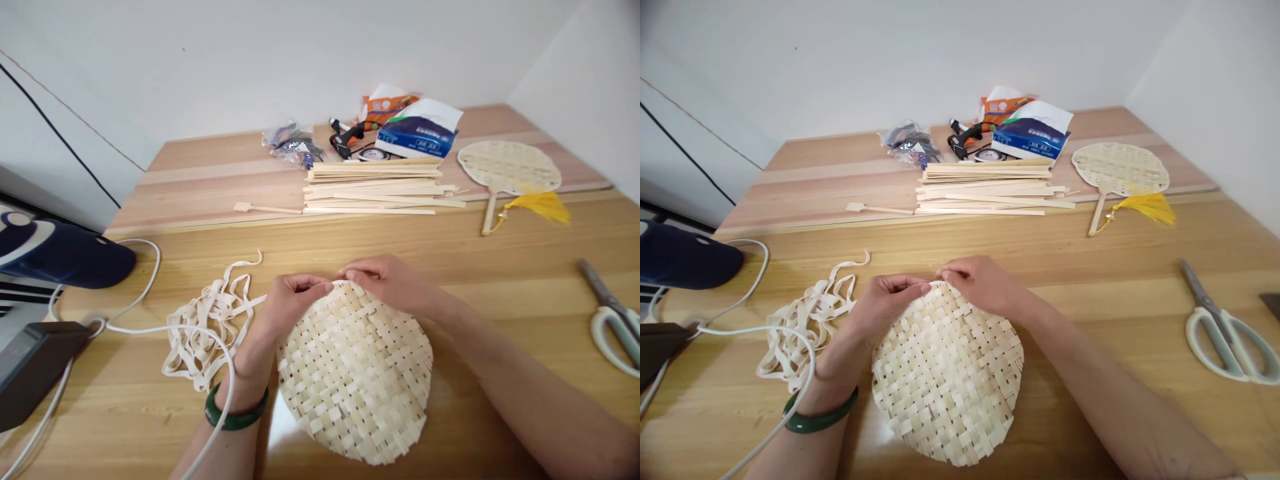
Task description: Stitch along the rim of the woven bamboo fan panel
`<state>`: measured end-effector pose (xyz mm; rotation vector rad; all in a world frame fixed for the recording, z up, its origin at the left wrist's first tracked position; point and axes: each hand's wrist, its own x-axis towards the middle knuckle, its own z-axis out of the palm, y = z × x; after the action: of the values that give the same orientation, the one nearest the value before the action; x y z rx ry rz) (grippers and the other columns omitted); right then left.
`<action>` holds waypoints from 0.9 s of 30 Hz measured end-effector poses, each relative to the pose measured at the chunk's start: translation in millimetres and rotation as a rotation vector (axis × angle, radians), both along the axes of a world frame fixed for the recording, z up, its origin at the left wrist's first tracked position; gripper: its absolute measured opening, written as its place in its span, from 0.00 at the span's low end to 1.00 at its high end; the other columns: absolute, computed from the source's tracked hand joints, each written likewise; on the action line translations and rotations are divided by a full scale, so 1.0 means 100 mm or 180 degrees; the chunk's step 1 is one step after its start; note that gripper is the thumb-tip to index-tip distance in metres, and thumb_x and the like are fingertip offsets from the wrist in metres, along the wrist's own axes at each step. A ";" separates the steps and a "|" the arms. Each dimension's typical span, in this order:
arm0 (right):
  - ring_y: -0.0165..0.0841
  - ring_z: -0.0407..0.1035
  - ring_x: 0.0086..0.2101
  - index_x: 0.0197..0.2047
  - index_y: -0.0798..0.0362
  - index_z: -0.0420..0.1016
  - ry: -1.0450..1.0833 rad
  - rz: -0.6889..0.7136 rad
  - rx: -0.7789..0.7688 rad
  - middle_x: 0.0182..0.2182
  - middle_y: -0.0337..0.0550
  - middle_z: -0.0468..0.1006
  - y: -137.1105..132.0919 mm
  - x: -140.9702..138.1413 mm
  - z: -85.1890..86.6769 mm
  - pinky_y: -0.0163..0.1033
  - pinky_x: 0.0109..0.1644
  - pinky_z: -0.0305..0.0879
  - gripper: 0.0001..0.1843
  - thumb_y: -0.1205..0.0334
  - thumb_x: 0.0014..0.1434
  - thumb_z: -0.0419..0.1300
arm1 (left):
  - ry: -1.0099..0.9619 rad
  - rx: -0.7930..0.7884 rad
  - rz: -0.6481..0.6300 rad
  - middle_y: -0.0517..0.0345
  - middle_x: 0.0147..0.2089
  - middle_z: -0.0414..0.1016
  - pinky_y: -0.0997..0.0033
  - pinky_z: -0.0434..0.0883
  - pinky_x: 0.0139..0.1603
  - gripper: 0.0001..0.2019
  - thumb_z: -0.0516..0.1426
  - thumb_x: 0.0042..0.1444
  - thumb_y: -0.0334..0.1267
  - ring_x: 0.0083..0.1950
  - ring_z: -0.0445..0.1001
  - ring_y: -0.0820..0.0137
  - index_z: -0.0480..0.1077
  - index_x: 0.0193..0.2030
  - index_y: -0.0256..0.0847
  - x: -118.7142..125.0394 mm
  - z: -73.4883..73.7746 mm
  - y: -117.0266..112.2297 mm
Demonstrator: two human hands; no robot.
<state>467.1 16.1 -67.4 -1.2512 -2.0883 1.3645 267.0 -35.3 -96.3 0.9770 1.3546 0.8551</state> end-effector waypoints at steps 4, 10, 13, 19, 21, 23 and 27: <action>0.29 0.69 0.23 0.44 0.55 0.77 0.0780 -0.0884 -0.0664 0.32 0.45 0.77 0.15 0.13 0.02 0.35 0.26 0.66 0.13 0.60 0.61 0.54 | 0.0071 -0.0101 0.0009 0.57 0.33 0.81 0.75 0.68 0.33 0.11 0.66 0.47 0.46 0.32 0.73 0.72 0.81 0.32 0.40 -0.01 0.02 0.00; 0.18 0.50 0.14 0.41 0.59 0.75 0.1304 -0.1456 -0.1319 0.19 0.36 0.65 0.37 0.32 -0.02 0.26 0.15 0.43 0.10 0.64 0.62 0.54 | 0.0340 -0.0309 -0.0291 0.58 0.29 0.78 0.76 0.65 0.28 0.13 0.63 0.51 0.46 0.28 0.70 0.73 0.81 0.31 0.38 0.02 0.15 -0.02; 0.19 0.53 0.16 0.36 0.59 0.73 0.1573 -0.1556 -0.1511 0.21 0.37 0.66 0.43 0.41 -0.02 0.25 0.16 0.45 0.10 0.66 0.62 0.52 | 0.0374 -0.0244 -0.0213 0.59 0.28 0.77 0.75 0.65 0.28 0.12 0.63 0.51 0.46 0.28 0.69 0.73 0.80 0.32 0.37 0.01 0.19 -0.02; 0.23 0.57 0.17 0.41 0.56 0.73 0.1102 -0.1782 -0.0908 0.24 0.40 0.69 0.47 0.59 0.08 0.28 0.16 0.50 0.10 0.68 0.60 0.52 | 0.0327 -0.0122 -0.0173 0.57 0.31 0.78 0.75 0.66 0.30 0.13 0.64 0.50 0.47 0.30 0.71 0.72 0.79 0.32 0.36 -0.01 0.19 -0.02; 0.24 0.56 0.15 0.41 0.54 0.71 0.0826 -0.1979 -0.0626 0.21 0.39 0.69 0.49 0.64 0.09 0.28 0.14 0.48 0.09 0.69 0.59 0.51 | 0.0304 -0.0114 -0.0207 0.57 0.30 0.77 0.75 0.66 0.30 0.13 0.64 0.51 0.46 0.30 0.70 0.73 0.79 0.32 0.36 -0.01 0.19 -0.02; 0.24 0.54 0.13 0.36 0.53 0.68 0.0658 -0.2208 -0.0301 0.18 0.37 0.68 0.52 0.68 0.08 0.29 0.12 0.46 0.07 0.70 0.59 0.50 | 0.0285 -0.0096 -0.0218 0.59 0.29 0.77 0.76 0.65 0.29 0.13 0.63 0.51 0.46 0.29 0.69 0.74 0.79 0.32 0.37 -0.02 0.19 -0.02; 0.23 0.59 0.16 0.28 0.55 0.70 0.0826 -0.2475 0.0391 0.22 0.39 0.69 0.57 0.75 0.09 0.30 0.15 0.54 0.09 0.71 0.58 0.53 | 0.0294 -0.0055 -0.0172 0.60 0.28 0.75 0.77 0.65 0.29 0.12 0.63 0.51 0.46 0.28 0.68 0.75 0.79 0.32 0.37 -0.02 0.20 -0.02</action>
<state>541.9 72.9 -58.4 -1.5039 -1.2658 0.9508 265.3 -37.3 -76.4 1.0458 1.4053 0.7643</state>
